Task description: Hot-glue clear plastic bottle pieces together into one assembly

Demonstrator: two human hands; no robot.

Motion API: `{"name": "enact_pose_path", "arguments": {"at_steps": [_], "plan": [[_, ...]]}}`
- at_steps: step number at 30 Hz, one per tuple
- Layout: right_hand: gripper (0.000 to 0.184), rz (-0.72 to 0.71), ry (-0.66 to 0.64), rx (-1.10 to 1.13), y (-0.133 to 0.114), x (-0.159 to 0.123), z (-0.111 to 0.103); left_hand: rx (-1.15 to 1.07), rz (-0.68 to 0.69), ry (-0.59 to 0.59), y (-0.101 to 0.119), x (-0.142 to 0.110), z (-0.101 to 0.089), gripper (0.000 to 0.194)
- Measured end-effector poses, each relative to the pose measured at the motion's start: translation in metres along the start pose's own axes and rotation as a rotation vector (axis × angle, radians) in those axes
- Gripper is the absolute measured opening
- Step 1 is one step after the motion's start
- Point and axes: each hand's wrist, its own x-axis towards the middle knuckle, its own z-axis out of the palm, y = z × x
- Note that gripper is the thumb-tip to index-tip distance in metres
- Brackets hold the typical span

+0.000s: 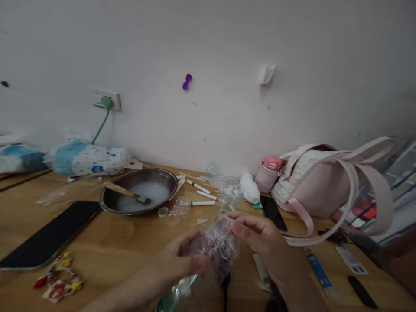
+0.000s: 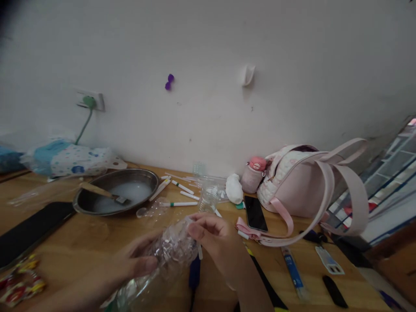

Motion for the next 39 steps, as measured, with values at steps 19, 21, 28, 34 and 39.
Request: {"name": "enact_pose_path", "arguments": {"at_steps": [19, 21, 28, 34, 39], "plan": [[0.026, 0.015, 0.154, 0.085, -0.001, 0.002, 0.012, -0.167, 0.110, -0.094, -0.036, 0.008, 0.000, 0.061], [0.027, 0.017, 0.169, 0.095, -0.001, 0.002, 0.013, -0.197, 0.124, -0.105, -0.037, 0.010, 0.001, 0.061], [0.029, 0.005, 0.201, 0.093, 0.003, 0.002, 0.015, -0.291, 0.084, -0.144, -0.034, 0.009, 0.002, 0.061], [0.028, -0.002, 0.220, 0.084, 0.001, 0.001, 0.016, -0.348, 0.122, -0.179, -0.034, 0.009, 0.001, 0.054], [0.037, 0.042, 0.303, 0.126, 0.004, 0.002, 0.019, -0.381, 0.069, -0.178, -0.032, 0.008, 0.003, 0.055]]}}
